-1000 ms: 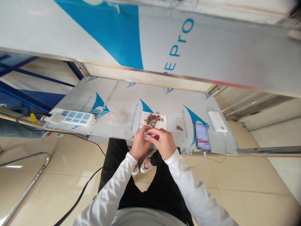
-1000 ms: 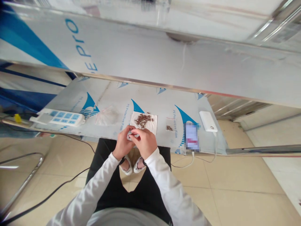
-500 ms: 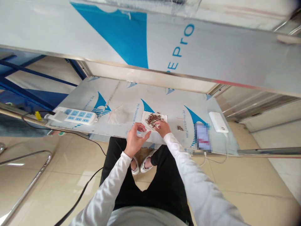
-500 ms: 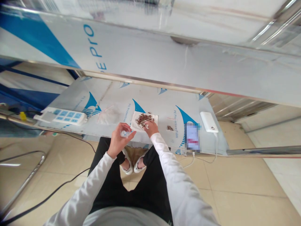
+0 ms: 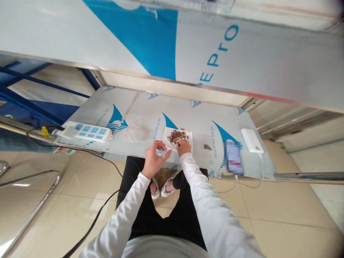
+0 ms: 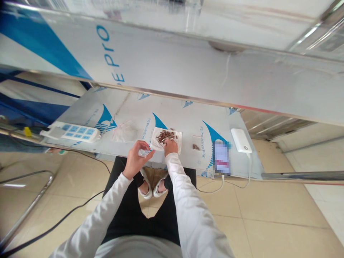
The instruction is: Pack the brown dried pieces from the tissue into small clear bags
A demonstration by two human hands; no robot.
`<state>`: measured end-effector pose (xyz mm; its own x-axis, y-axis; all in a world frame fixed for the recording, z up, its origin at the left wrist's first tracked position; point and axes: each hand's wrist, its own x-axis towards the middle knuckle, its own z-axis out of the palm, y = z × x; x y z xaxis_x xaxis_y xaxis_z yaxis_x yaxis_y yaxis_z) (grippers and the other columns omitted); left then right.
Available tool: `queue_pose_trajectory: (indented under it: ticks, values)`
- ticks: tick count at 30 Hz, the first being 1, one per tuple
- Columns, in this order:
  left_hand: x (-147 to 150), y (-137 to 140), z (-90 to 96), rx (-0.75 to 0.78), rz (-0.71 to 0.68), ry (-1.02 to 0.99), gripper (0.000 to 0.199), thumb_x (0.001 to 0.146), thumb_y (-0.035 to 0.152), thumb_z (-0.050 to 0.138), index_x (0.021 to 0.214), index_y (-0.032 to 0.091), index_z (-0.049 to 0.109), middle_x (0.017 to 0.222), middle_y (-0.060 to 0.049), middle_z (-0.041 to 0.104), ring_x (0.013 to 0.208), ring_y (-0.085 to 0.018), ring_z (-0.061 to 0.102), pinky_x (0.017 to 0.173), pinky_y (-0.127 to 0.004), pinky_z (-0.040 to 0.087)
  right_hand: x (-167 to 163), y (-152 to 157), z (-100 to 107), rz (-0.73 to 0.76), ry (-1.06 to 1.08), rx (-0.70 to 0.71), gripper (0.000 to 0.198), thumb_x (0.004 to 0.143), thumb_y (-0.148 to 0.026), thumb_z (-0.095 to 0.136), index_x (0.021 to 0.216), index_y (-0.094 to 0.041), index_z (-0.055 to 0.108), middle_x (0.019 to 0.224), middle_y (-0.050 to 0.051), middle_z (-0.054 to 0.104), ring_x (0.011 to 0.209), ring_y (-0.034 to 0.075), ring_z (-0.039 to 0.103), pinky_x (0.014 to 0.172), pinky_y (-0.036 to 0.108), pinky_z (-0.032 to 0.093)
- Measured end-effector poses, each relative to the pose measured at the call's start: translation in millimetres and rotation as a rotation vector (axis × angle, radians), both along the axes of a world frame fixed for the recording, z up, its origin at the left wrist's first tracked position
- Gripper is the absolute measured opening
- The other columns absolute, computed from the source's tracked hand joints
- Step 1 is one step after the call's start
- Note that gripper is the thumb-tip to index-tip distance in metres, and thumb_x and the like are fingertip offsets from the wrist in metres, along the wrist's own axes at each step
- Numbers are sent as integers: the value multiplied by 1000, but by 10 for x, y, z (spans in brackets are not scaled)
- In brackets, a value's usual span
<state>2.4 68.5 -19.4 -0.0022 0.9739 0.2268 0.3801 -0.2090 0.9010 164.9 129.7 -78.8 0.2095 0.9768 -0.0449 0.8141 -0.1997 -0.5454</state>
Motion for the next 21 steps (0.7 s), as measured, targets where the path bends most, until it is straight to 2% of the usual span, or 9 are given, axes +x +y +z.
queue_pose_trajectory:
  ticks: [3, 6, 8, 9, 11, 15, 18, 21]
  values:
    - [9, 2, 22, 22, -4, 19, 27, 71, 25, 69, 89, 21, 50, 75, 2, 62, 71, -13, 59, 72, -25, 46, -41, -144, 269, 1, 83, 43, 19, 73, -9, 57, 85, -19, 68, 80, 3, 71, 76, 16, 66, 72, 25, 50]
    - [42, -8, 50, 45, -31, 18, 26, 70, 23, 67, 89, 21, 50, 77, 1, 63, 73, -14, 60, 72, -26, 46, -140, -477, 669, 83, 348, 215, 22, 83, -22, 55, 103, -19, 64, 95, 4, 71, 82, 14, 67, 75, 24, 53]
    - [84, -23, 65, 54, -50, 4, 25, 69, 19, 65, 89, 20, 50, 79, 0, 63, 74, -14, 60, 72, -26, 46, -229, -705, 910, 185, 508, 325, 21, 84, -24, 56, 103, -20, 64, 97, 4, 71, 82, 15, 68, 76, 25, 54]
    - [110, -34, 71, 51, -60, -5, 25, 69, 17, 64, 89, 20, 50, 79, 0, 63, 75, -15, 60, 71, -25, 46, -273, -795, 999, 223, 517, 355, 20, 82, -22, 58, 101, -20, 65, 96, 4, 72, 81, 15, 68, 75, 25, 55]
    - [158, -60, 72, 32, -82, -16, 23, 69, 15, 61, 89, 20, 50, 79, 1, 63, 73, -14, 60, 68, -25, 45, -342, -904, 1101, 263, 395, 349, 22, 79, -15, 60, 100, -20, 66, 92, 4, 72, 77, 16, 68, 75, 27, 55]
    - [197, -106, 22, -5, -102, -18, 19, 70, 11, 56, 85, 20, 51, 75, 2, 62, 69, -14, 59, 65, -24, 44, -329, -907, 1087, 336, 135, 275, 19, 76, -16, 66, 95, -21, 69, 85, 6, 73, 80, 21, 66, 76, 34, 52]
    - [160, -116, -47, -2, -79, -18, 20, 70, 13, 60, 85, 20, 50, 76, 2, 62, 71, -14, 60, 67, -25, 45, -194, -798, 967, 413, 222, 259, 12, 79, -27, 67, 90, -23, 72, 84, 6, 73, 83, 21, 65, 76, 32, 52]
    - [99, -109, -104, 1, -24, 7, 21, 72, 21, 65, 87, 21, 50, 75, 2, 62, 72, -14, 61, 71, -26, 46, -22, -575, 709, 283, 280, 211, 17, 84, -32, 61, 91, -22, 72, 85, 4, 73, 73, 17, 65, 67, 26, 51]
